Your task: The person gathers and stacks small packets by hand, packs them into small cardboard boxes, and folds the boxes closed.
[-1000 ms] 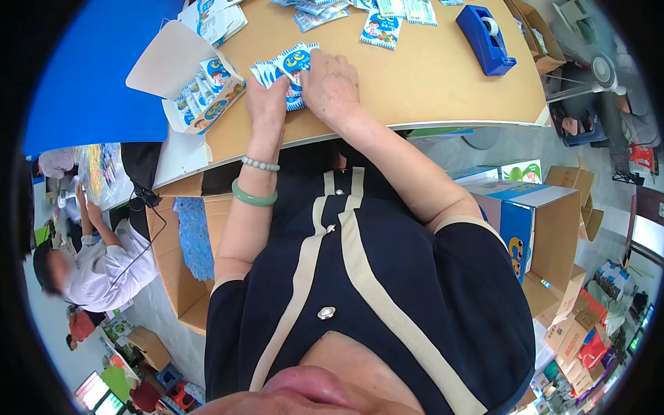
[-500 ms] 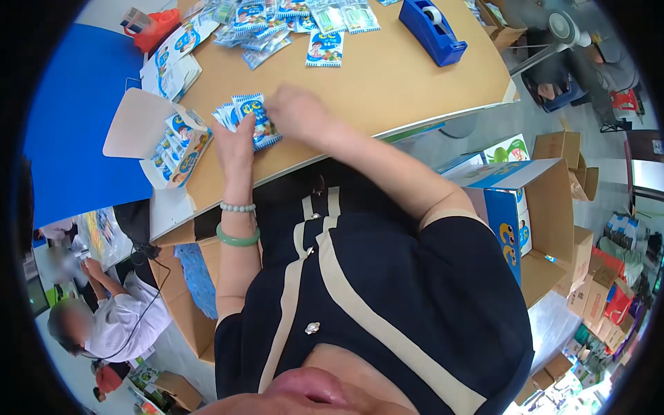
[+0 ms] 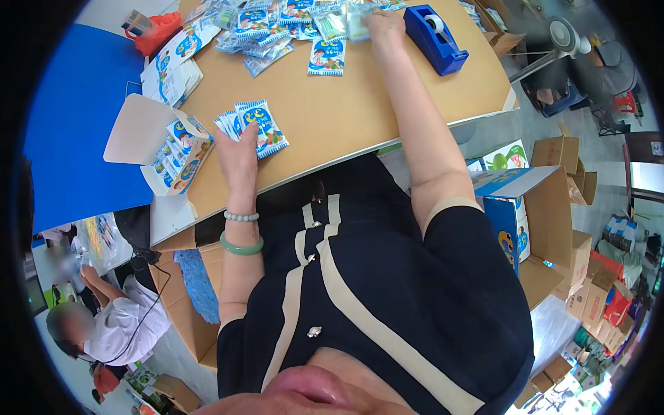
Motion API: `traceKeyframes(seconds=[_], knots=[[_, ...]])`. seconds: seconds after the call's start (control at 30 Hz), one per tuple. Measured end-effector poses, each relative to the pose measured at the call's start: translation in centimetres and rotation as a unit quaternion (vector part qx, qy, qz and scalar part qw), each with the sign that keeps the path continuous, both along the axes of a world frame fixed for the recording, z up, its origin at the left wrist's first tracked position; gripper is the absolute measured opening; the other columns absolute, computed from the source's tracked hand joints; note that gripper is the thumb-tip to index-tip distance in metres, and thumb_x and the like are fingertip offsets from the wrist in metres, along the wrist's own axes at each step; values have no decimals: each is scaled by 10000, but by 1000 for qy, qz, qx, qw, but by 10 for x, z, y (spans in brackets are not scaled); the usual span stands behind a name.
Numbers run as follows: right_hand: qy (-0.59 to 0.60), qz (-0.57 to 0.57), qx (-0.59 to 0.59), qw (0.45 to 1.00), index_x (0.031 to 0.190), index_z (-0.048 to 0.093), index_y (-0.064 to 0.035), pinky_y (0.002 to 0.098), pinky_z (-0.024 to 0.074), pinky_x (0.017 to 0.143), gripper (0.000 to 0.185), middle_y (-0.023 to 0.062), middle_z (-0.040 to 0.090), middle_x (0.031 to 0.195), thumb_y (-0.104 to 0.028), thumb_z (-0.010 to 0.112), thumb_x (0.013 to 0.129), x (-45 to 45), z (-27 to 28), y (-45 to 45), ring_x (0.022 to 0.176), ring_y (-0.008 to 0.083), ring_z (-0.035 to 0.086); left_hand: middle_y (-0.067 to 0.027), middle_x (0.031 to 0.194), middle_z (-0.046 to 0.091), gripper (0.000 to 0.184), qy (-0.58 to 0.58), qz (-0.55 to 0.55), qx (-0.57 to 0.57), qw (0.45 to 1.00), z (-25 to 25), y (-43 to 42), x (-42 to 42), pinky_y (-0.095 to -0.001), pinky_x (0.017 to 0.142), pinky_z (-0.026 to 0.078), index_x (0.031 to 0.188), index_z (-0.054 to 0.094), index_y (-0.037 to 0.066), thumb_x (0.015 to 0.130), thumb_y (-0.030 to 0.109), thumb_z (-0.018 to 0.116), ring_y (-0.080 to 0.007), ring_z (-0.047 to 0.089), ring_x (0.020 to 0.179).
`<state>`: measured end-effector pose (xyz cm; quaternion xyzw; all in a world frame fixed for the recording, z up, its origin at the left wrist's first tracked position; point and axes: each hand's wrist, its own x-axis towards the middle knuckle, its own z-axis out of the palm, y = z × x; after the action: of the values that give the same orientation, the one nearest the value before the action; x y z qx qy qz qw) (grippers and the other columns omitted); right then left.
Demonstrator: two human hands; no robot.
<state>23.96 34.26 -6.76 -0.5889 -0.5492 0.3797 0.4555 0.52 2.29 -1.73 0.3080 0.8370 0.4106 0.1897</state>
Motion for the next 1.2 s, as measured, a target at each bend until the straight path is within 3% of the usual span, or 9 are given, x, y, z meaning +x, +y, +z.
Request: traceKeyframes(seconds=[0.13,0.23,0.4,0.5,0.73,0.87,1.03,1.13,1.2], knots=[[158,65,9,985,952,696,-15,415,534,796,377,145,698,965,-296,742,705,-47,18,-12,875,298,681,-178,1049,668,543,21,-4,-30,999,13,0,6,-458,838,482,1146,463,18,806,369,699,-362,645,966],[-323,-29,-9,946,944,695,-33,396,537,748,304,144,693,923,-263,722,747,-71,71,-64,851,288,672,-184,1064,662,539,32,-8,-4,999,16,-2,6,-464,839,481,1136,467,19,805,375,700,-368,643,973],[-374,-45,64,924,942,656,-32,413,537,714,215,169,673,908,-182,683,790,-67,53,-61,825,316,664,-194,1062,659,541,17,7,-33,999,24,-4,12,-472,841,478,1128,467,15,801,377,701,-381,637,976],[-127,-6,104,986,960,632,1,468,510,772,286,230,662,899,-232,643,794,-64,89,-95,896,387,639,-212,1049,655,547,39,1,-33,999,20,-3,9,-482,839,476,1126,467,16,797,385,699,-395,632,975],[-373,253,183,874,1213,549,-52,392,508,853,406,179,635,1023,-197,636,844,-118,67,-248,962,377,606,-251,1021,644,604,43,22,-30,998,26,-1,15,-489,820,483,1106,453,-30,786,423,693,-416,629,957],[-216,229,288,904,1228,544,-55,387,516,837,418,171,622,1031,-164,644,837,-121,49,-276,957,355,601,-255,1024,642,647,-18,-2,60,998,10,-2,3,-472,821,491,1110,445,-50,773,439,704,-411,633,957],[-158,304,246,906,1189,579,-31,386,517,831,379,166,617,1064,-147,648,834,-98,58,-278,969,334,607,-253,1045,641,679,-86,-44,34,995,9,6,-2,-454,825,498,1143,442,-41,754,434,732,-398,637,964],[-23,405,89,910,1130,635,-32,390,491,884,355,157,621,1082,-234,664,839,-85,63,-266,1034,344,582,-242,1080,639,695,-24,-26,12,999,3,6,-4,-449,847,493,1165,448,-29,727,408,762,-391,632,991],[-82,357,48,929,1111,649,-39,392,489,884,353,148,622,1093,-264,662,839,-76,76,-243,1037,341,583,-235,1081,641,685,-12,-25,2,1000,9,8,2,-450,853,489,1165,452,-22,725,399,765,-388,630,999]])
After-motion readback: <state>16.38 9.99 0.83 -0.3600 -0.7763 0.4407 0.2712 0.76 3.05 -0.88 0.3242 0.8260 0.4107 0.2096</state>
